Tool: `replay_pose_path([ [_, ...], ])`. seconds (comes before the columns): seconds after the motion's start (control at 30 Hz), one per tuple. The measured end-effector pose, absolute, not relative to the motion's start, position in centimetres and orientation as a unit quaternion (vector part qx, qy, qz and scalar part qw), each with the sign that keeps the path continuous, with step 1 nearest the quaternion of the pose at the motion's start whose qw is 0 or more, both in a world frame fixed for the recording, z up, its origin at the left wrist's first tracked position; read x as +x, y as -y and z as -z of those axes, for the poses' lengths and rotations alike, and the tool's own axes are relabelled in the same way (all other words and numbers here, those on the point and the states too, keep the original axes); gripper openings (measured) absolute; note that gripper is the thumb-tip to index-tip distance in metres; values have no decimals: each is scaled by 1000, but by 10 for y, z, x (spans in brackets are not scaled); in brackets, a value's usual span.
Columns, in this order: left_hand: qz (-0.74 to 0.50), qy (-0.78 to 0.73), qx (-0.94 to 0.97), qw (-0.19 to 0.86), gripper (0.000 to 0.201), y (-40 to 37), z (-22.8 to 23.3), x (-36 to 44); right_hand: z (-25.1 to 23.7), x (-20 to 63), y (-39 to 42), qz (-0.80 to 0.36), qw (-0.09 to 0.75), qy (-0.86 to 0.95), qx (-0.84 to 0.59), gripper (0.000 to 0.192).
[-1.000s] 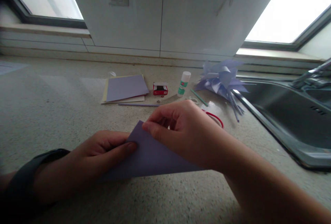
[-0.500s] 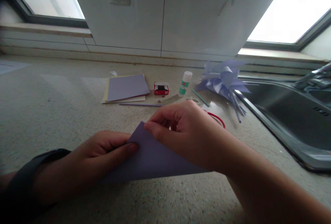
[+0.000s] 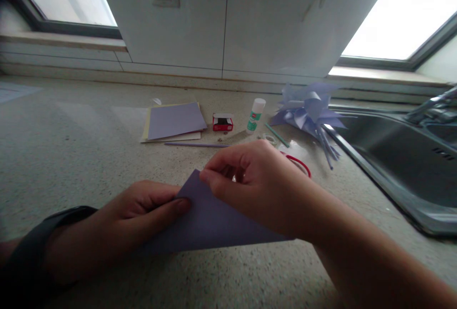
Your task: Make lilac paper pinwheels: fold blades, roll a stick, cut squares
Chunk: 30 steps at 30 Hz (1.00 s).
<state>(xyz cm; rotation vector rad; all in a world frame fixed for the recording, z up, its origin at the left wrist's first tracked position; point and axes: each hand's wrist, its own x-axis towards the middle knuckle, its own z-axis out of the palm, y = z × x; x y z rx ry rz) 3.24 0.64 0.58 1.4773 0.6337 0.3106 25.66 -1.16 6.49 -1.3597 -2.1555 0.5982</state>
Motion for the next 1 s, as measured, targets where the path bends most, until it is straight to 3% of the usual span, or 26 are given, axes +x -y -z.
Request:
replay_pose_path([
  [1.0,-114,-289,650,693,44,-4,-10,32,-63,254,12,-253,291,778,-496,12],
])
